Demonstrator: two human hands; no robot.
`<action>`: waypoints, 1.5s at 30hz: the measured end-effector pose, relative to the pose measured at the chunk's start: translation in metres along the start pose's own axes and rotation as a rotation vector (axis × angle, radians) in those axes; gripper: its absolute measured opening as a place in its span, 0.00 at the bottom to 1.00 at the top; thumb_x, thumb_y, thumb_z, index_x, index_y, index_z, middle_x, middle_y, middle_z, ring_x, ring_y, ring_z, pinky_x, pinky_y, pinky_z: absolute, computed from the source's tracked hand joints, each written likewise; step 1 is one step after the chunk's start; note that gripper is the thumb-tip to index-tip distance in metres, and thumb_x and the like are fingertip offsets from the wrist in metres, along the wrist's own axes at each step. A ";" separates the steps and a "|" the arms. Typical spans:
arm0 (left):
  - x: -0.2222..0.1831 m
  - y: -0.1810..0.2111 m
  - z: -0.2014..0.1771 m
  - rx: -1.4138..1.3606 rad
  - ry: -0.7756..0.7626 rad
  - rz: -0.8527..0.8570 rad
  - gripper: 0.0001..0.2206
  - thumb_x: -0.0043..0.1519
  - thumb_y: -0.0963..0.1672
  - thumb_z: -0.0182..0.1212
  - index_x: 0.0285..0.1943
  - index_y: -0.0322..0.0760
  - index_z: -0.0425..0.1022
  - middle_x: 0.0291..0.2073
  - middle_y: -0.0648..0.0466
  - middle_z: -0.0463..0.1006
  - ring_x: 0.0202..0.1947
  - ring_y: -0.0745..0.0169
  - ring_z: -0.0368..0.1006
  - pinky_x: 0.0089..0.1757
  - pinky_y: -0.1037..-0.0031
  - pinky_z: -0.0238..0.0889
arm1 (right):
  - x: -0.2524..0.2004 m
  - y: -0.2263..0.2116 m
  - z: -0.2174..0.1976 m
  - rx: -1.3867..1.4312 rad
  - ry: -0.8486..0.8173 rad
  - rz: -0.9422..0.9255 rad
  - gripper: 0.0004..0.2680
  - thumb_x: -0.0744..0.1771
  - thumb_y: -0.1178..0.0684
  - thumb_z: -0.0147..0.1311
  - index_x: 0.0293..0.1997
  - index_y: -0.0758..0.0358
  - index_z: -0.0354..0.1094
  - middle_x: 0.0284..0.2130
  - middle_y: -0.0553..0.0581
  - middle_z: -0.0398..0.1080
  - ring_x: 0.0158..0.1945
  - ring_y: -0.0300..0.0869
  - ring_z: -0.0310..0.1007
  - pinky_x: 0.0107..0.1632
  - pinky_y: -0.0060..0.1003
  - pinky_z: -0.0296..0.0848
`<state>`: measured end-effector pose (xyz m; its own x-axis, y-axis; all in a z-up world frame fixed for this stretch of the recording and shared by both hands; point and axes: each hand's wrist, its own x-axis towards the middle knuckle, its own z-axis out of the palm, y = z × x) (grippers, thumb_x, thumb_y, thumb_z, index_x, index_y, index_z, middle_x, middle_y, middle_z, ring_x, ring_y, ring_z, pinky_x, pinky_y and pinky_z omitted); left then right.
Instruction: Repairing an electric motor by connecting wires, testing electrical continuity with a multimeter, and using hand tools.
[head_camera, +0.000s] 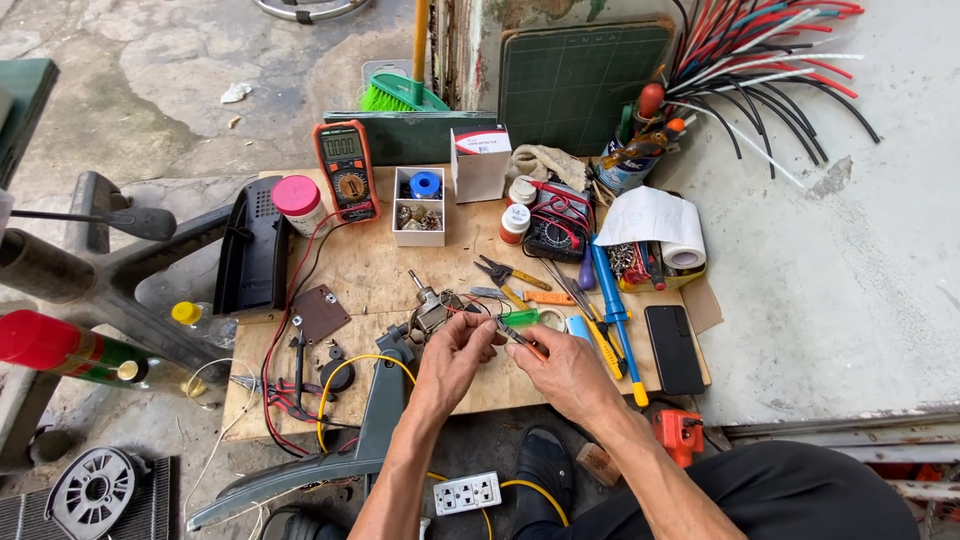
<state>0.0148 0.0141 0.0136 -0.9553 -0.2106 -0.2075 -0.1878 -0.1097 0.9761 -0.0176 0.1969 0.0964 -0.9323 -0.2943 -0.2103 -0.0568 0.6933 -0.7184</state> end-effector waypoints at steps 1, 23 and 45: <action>0.002 0.004 -0.002 -0.002 0.009 0.003 0.09 0.71 0.47 0.65 0.52 0.38 0.85 0.36 0.51 0.90 0.37 0.65 0.80 0.46 0.72 0.77 | 0.000 0.001 -0.001 -0.002 -0.005 -0.008 0.09 0.68 0.43 0.64 0.45 0.53 0.84 0.30 0.63 0.83 0.37 0.53 0.83 0.43 0.52 0.82; -0.014 0.039 -0.030 -0.077 -0.121 -0.142 0.12 0.68 0.46 0.71 0.38 0.32 0.81 0.25 0.54 0.76 0.24 0.68 0.74 0.30 0.77 0.69 | 0.021 0.018 0.021 -0.578 -0.123 -0.140 0.10 0.67 0.37 0.61 0.40 0.47 0.75 0.30 0.49 0.85 0.34 0.53 0.84 0.42 0.50 0.79; 0.041 0.073 -0.118 -0.281 0.398 0.038 0.13 0.69 0.48 0.65 0.44 0.32 0.85 0.31 0.49 0.82 0.23 0.67 0.69 0.26 0.74 0.64 | 0.031 0.004 0.110 0.490 -0.029 0.339 0.10 0.71 0.64 0.55 0.58 0.64 0.75 0.38 0.60 0.79 0.35 0.46 0.80 0.35 0.41 0.72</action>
<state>-0.0107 -0.1169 0.0684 -0.7886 -0.5684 -0.2345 -0.0335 -0.3410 0.9395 -0.0075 0.1185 0.0142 -0.8593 -0.1320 -0.4942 0.4199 0.3697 -0.8289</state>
